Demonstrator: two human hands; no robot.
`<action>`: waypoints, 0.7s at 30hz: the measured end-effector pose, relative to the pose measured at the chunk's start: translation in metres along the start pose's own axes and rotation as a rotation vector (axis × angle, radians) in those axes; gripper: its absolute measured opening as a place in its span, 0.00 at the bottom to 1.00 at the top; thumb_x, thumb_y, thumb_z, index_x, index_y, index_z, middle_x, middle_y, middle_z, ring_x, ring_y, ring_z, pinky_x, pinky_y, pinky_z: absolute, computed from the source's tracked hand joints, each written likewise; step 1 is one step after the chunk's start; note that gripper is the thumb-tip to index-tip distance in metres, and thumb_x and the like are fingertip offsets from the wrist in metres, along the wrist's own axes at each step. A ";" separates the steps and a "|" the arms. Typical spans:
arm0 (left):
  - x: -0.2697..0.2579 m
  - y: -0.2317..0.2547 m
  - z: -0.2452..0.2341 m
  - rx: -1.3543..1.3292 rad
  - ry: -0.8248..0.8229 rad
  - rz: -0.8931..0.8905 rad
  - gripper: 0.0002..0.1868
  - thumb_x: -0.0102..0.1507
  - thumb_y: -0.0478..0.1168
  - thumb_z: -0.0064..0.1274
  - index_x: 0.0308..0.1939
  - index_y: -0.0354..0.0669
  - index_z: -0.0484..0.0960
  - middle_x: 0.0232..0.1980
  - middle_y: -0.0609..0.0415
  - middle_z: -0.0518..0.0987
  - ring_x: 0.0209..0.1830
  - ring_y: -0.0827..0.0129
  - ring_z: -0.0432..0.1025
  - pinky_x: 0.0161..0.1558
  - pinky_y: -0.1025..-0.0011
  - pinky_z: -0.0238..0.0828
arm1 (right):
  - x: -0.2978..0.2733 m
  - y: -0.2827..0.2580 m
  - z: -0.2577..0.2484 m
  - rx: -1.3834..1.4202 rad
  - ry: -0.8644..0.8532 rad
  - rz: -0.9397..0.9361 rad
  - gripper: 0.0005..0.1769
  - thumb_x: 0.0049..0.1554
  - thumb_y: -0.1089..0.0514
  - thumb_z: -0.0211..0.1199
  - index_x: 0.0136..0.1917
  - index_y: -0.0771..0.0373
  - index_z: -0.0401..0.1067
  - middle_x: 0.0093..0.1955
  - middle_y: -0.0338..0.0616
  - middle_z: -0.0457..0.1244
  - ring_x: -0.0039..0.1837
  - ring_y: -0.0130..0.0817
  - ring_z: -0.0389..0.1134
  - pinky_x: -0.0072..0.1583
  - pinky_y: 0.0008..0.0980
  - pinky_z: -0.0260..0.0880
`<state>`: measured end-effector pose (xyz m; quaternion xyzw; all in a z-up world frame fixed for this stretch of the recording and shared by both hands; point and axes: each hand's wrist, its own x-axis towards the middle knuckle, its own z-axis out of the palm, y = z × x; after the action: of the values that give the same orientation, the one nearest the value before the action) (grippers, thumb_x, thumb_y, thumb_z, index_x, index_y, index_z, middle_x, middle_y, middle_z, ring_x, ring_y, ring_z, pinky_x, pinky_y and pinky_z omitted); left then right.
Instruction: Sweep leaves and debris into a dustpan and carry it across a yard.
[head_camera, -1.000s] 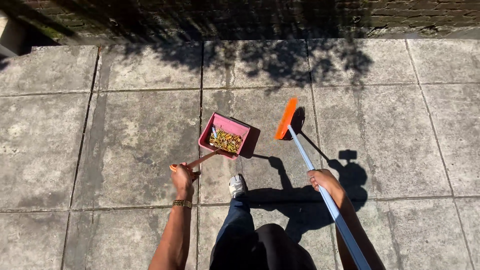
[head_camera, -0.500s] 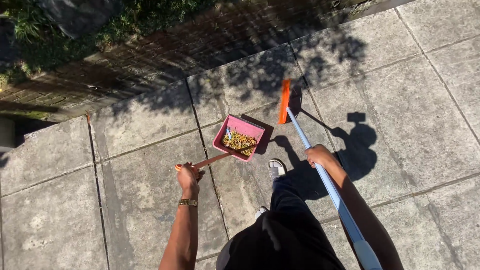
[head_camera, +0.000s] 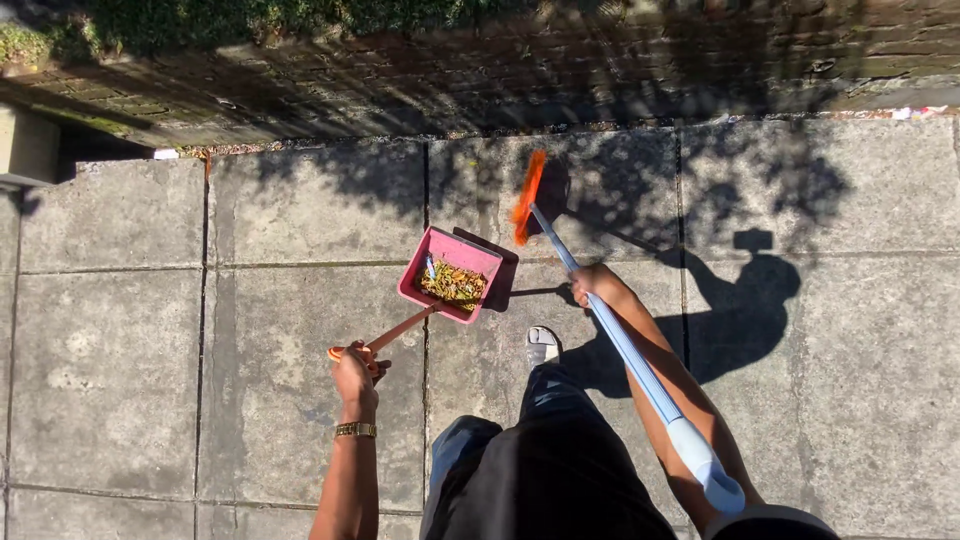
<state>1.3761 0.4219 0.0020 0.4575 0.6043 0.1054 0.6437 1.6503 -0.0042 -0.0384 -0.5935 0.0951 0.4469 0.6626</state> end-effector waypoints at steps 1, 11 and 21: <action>-0.008 0.006 0.003 -0.006 0.021 -0.013 0.16 0.66 0.40 0.36 0.51 0.38 0.75 0.27 0.52 0.73 0.17 0.62 0.72 0.21 0.66 0.65 | 0.013 -0.007 -0.004 -0.010 -0.013 0.019 0.12 0.58 0.61 0.57 0.33 0.61 0.63 0.27 0.36 0.57 0.27 0.23 0.56 0.30 0.27 0.56; 0.023 0.094 0.062 0.039 0.137 0.070 0.14 0.67 0.40 0.38 0.46 0.33 0.75 0.23 0.51 0.70 0.16 0.62 0.70 0.20 0.65 0.70 | 0.037 -0.144 0.043 -0.597 0.170 0.217 0.11 0.60 0.59 0.59 0.38 0.65 0.66 0.28 0.42 0.60 0.28 0.31 0.60 0.33 0.33 0.61; 0.172 0.164 0.105 0.304 -0.069 0.081 0.19 0.71 0.48 0.39 0.37 0.32 0.68 0.24 0.50 0.71 0.18 0.57 0.76 0.17 0.66 0.67 | 0.156 -0.151 0.041 -1.206 0.213 0.219 0.11 0.51 0.66 0.59 0.46 0.74 0.74 0.36 0.50 0.64 0.38 0.41 0.68 0.40 0.40 0.68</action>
<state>1.5784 0.5836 -0.0136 0.5770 0.5720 0.0227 0.5826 1.8316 0.1217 -0.0233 -0.8915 -0.0481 0.4256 0.1477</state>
